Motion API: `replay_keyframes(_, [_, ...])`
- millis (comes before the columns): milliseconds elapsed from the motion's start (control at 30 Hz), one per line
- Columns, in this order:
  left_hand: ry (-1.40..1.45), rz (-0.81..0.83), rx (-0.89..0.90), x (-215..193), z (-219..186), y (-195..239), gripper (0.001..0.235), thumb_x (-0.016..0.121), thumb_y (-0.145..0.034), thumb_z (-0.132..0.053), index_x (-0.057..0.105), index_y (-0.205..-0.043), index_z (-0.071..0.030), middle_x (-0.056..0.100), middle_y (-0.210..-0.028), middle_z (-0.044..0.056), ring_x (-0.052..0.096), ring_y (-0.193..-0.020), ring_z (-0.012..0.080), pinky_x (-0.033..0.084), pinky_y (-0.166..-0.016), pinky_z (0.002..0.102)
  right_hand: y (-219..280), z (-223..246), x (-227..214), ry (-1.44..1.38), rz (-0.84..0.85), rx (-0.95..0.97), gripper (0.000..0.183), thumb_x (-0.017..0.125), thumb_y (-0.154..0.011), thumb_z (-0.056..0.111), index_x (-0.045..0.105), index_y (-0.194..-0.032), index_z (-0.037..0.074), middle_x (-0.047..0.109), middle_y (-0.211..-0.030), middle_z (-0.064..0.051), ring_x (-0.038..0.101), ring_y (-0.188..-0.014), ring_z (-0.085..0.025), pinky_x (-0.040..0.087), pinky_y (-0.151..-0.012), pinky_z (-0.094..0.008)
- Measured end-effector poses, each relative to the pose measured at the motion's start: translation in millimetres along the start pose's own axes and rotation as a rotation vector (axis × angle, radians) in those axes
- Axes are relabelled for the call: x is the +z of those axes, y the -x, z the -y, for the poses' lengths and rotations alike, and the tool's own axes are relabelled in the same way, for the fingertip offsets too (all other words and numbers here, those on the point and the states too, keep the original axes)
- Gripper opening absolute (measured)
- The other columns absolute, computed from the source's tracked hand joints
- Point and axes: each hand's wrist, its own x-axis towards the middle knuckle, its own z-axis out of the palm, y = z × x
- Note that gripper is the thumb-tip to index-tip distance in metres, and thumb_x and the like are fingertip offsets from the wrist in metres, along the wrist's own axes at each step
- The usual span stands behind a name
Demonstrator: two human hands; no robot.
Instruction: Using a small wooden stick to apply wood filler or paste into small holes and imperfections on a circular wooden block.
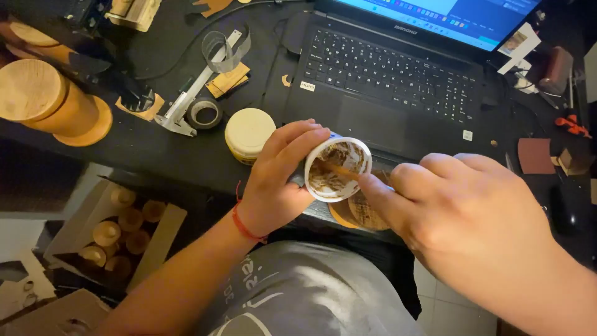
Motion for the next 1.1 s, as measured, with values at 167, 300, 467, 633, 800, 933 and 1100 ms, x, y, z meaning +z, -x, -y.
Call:
replay_keyframes(167, [-0.002,0.03,0.005,-2,-1,-1,0.053,0.078,-0.086,0.008,0.055,-0.132,-0.006,0.052,-0.133,0.015,0.059,-0.127,0.0322,0.052,-0.114,0.042,5,-9,-5,0.037,-0.013,0.034,0.027,0.066,-0.089,0.026,0.067,-0.117,0.026,0.052,-0.07,0.004,0.056,-0.061,-0.023,0.045,-0.048,-0.038])
replay_keyframes(300, [-0.024,0.035,0.033,-2,1,-2,0.054,0.081,-0.086,0.006,0.055,-0.131,-0.006,0.055,-0.132,0.014,0.058,-0.127,0.0307,0.051,-0.114,0.043,4,-7,-19,0.059,0.009,0.083,0.031,0.068,-0.088,0.024,0.067,-0.118,0.031,0.052,-0.069,0.004,0.057,-0.057,-0.024,0.043,-0.045,-0.038])
replay_keyframes(467, [-0.004,0.033,0.12,1,-1,-7,0.049,0.08,-0.09,0.003,0.055,-0.131,-0.005,0.053,-0.13,0.016,0.058,-0.125,0.0313,0.053,-0.116,0.048,-4,-11,-6,0.012,0.025,-0.021,0.036,0.062,-0.087,0.024,0.064,-0.123,0.023,0.051,-0.066,0.004,0.055,-0.053,-0.022,0.045,-0.045,-0.038])
replay_keyframes(633, [0.009,0.065,0.15,-2,-2,-11,0.043,0.08,-0.092,0.001,0.057,-0.128,-0.004,0.051,-0.128,0.015,0.059,-0.122,0.0351,0.051,-0.117,0.051,-5,-15,0,-0.06,0.103,-0.024,0.039,0.063,-0.082,0.029,0.062,-0.121,0.023,0.055,-0.067,0.004,0.059,-0.056,-0.025,0.047,-0.046,-0.041])
replay_keyframes(800, [-0.05,0.095,0.235,-3,0,-11,0.038,0.077,-0.094,0.004,0.059,-0.126,-0.005,0.052,-0.126,0.016,0.062,-0.121,0.0385,0.056,-0.108,0.05,-6,-20,0,-0.237,0.204,0.02,0.042,0.065,-0.081,0.025,0.059,-0.123,0.027,0.058,-0.062,0.006,0.059,-0.054,-0.025,0.045,-0.036,-0.044])
replay_keyframes(933, [-0.02,0.097,0.237,-4,2,-9,0.037,0.076,-0.095,0.003,0.059,-0.127,-0.005,0.053,-0.126,0.016,0.061,-0.122,0.0401,0.056,-0.11,0.052,1,-18,5,-0.379,0.199,0.102,0.038,0.062,-0.086,0.029,0.063,-0.124,0.032,0.06,-0.063,0.004,0.062,-0.056,-0.028,0.046,-0.036,-0.048])
replay_keyframes(1100, [-0.002,0.107,0.222,-3,0,-9,0.041,0.077,-0.093,0.005,0.057,-0.127,-0.005,0.048,-0.124,0.016,0.061,-0.12,0.0396,0.055,-0.113,0.054,7,-17,4,-0.628,0.106,0.208,0.027,0.063,-0.089,0.024,0.07,-0.114,0.017,0.078,-0.092,-0.002,0.073,-0.072,-0.024,0.054,-0.047,-0.042])
